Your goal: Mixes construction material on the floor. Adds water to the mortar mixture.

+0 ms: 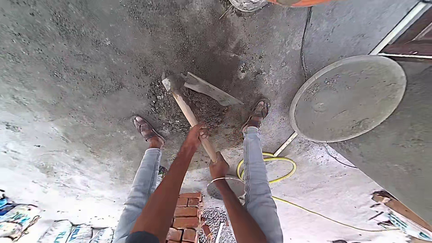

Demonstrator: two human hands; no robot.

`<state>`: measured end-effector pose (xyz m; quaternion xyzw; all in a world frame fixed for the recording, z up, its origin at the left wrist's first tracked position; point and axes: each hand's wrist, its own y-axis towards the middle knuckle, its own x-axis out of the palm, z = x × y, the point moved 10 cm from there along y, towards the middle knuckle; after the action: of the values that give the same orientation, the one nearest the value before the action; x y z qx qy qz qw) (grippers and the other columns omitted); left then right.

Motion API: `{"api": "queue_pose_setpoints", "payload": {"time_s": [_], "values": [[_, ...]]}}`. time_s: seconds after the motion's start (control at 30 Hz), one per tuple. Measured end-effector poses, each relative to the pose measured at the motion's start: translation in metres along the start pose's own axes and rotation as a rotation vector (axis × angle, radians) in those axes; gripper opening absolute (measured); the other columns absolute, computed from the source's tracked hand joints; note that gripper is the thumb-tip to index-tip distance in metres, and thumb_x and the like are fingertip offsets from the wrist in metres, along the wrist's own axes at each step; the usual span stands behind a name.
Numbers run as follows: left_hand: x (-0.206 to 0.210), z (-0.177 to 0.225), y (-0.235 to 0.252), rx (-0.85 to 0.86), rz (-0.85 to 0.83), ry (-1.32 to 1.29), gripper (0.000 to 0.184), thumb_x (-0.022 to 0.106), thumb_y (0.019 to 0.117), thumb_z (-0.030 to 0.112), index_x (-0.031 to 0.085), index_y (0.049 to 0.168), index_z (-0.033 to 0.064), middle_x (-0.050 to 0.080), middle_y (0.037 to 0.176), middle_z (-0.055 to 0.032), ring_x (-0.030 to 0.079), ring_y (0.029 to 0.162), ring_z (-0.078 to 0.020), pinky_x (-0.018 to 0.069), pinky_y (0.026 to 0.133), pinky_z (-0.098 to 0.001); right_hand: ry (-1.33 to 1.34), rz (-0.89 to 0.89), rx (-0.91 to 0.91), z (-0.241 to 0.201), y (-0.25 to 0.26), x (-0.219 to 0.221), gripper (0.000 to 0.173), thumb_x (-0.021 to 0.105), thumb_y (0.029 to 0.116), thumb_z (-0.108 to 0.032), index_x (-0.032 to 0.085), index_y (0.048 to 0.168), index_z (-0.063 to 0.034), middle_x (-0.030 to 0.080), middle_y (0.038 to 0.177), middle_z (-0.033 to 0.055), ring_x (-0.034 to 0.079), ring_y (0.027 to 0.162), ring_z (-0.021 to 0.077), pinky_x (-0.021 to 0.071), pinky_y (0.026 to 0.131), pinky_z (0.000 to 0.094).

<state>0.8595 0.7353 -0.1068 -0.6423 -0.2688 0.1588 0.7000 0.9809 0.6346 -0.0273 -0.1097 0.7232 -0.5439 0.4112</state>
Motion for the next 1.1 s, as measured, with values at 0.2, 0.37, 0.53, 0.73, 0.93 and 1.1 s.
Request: {"api": "queue_pose_setpoints", "payload": {"time_s": [0.2, 0.37, 0.53, 0.73, 0.93, 1.1], "values": [[0.117, -0.003, 0.061, 0.061, -0.244, -0.013, 0.037, 0.042, 0.0979, 0.006, 0.043, 0.064, 0.0200, 0.037, 0.046, 0.0080, 0.039, 0.040, -0.0061, 0.0429, 0.047, -0.0236, -0.091, 0.175, 0.052, 0.028, 0.081, -0.078, 0.045, 0.074, 0.0848, -0.008, 0.067, 0.128, 0.0025, 0.073, 0.116, 0.0243, 0.073, 0.099, 0.0430, 0.0547, 0.083, 0.0629], [0.236, -0.012, 0.142, 0.044, -0.281, 0.083, 0.030, 0.047, 0.0986, 0.007, 0.042, 0.071, 0.0175, 0.033, 0.049, 0.0069, 0.034, 0.039, -0.0066, 0.0390, 0.042, -0.0220, -0.111, 0.224, 0.198, 0.067, 0.182, -0.133, 0.056, 0.073, 0.0913, -0.017, 0.056, 0.144, -0.0058, 0.069, 0.123, 0.0260, 0.068, 0.110, 0.0454, 0.0521, 0.090, 0.0654], [0.235, -0.011, 0.153, 0.053, -0.107, 0.239, 0.027, 0.056, 0.0998, 0.013, 0.044, 0.075, 0.0146, 0.035, 0.051, 0.0053, 0.035, 0.039, -0.0071, 0.0375, 0.039, -0.0218, 0.097, 0.183, 0.203, 0.068, 0.192, -0.104, 0.047, 0.073, 0.0909, -0.016, 0.059, 0.133, 0.0002, 0.066, 0.117, 0.0321, 0.066, 0.109, 0.0498, 0.0522, 0.087, 0.0679], [0.145, -0.004, 0.114, 0.022, 0.146, 0.363, 0.020, 0.060, 0.0981, 0.014, 0.049, 0.082, 0.0120, 0.037, 0.055, 0.0041, 0.036, 0.039, -0.0077, 0.0372, 0.038, -0.0222, 0.164, -0.043, 0.229, 0.026, 0.125, -0.046, 0.042, 0.072, 0.0947, -0.015, 0.062, 0.131, 0.0018, 0.071, 0.113, 0.0263, 0.068, 0.111, 0.0413, 0.0513, 0.098, 0.0581], [0.029, 0.005, 0.078, -0.051, 0.354, 0.481, 0.014, 0.063, 0.0950, 0.013, 0.051, 0.090, 0.0091, 0.040, 0.059, 0.0015, 0.038, 0.043, -0.0099, 0.0378, 0.040, -0.0248, 0.333, -0.117, 0.171, -0.006, 0.059, 0.046, 0.043, 0.073, 0.0927, -0.012, 0.062, 0.132, 0.0022, 0.072, 0.109, 0.0238, 0.070, 0.103, 0.0375, 0.0544, 0.093, 0.0543], [-0.012, 0.021, 0.057, -0.072, 0.294, 0.486, 0.015, 0.064, 0.0949, 0.014, 0.052, 0.088, 0.0090, 0.042, 0.060, 0.0011, 0.039, 0.043, -0.0101, 0.0383, 0.041, -0.0253, 0.389, -0.060, 0.158, -0.040, 0.020, 0.073, 0.045, 0.074, 0.0919, -0.010, 0.061, 0.133, 0.0052, 0.071, 0.110, 0.0258, 0.069, 0.103, 0.0382, 0.0537, 0.094, 0.0546]]}}
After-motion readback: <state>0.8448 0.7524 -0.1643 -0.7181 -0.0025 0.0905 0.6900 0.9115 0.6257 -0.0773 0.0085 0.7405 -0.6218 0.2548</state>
